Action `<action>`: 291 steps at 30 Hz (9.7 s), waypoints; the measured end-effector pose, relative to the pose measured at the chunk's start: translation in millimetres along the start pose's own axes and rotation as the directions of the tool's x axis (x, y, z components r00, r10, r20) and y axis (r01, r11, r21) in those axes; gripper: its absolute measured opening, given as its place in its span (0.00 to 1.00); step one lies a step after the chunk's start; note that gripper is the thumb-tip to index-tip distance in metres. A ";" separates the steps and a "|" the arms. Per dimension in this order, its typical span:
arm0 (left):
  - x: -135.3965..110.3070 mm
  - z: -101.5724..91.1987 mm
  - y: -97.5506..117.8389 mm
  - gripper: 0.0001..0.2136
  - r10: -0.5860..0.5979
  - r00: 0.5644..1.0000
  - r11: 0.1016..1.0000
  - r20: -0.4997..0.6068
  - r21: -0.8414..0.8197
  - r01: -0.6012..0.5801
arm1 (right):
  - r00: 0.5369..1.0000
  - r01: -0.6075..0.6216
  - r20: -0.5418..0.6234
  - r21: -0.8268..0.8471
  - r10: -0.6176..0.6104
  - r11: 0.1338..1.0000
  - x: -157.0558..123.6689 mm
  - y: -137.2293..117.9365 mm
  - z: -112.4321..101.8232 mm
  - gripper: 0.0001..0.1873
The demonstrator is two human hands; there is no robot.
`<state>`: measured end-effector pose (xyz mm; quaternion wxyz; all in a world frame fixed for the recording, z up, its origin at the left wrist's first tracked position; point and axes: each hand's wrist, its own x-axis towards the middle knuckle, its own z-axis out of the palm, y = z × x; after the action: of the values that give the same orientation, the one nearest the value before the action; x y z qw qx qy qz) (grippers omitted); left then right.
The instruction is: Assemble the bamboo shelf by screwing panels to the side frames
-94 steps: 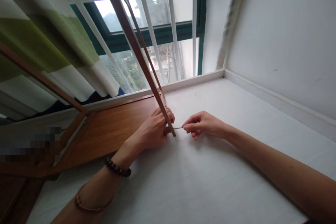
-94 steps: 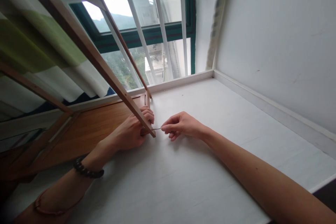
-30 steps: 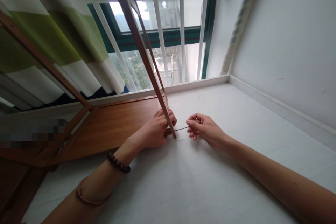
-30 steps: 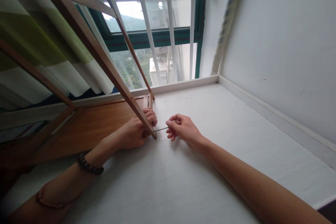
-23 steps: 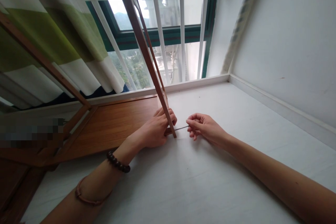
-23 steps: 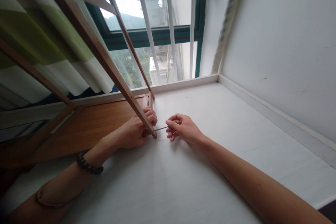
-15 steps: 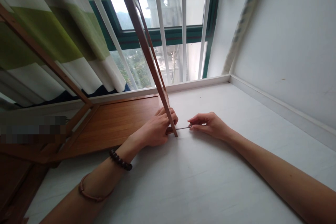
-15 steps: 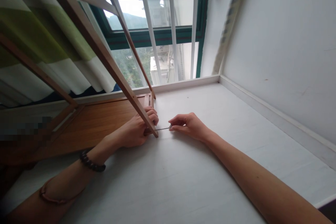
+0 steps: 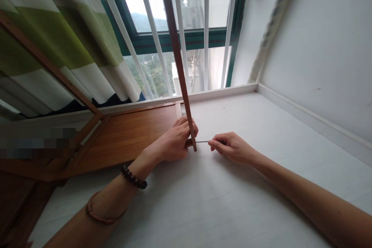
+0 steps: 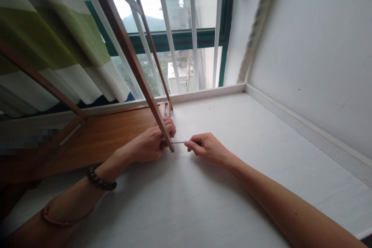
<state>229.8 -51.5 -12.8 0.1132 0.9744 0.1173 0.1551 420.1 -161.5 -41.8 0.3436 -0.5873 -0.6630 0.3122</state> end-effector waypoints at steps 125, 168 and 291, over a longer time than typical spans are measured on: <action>-6.3 5.5 5.8 0.13 0.003 1.000 0.998 0.031 0.070 -0.005 | 0.957 -0.290 0.148 0.472 0.249 0.833 1.5 -3.9 5.4 0.26; -6.7 7.3 4.7 0.12 0.021 1.000 0.997 0.023 0.069 -0.022 | 0.947 -0.319 0.153 0.538 0.282 0.780 -3.2 -13.0 15.5 0.15; -5.6 7.3 0.0 0.15 0.070 0.996 0.984 -0.046 0.169 -0.061 | 0.972 -0.131 0.233 0.620 -0.023 0.774 6.2 9.6 -3.6 0.16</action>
<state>227.0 -54.3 -21.1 0.0225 0.9794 0.1008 0.1736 428.0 -154.2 -47.1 0.4330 -0.4172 -0.5376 0.5911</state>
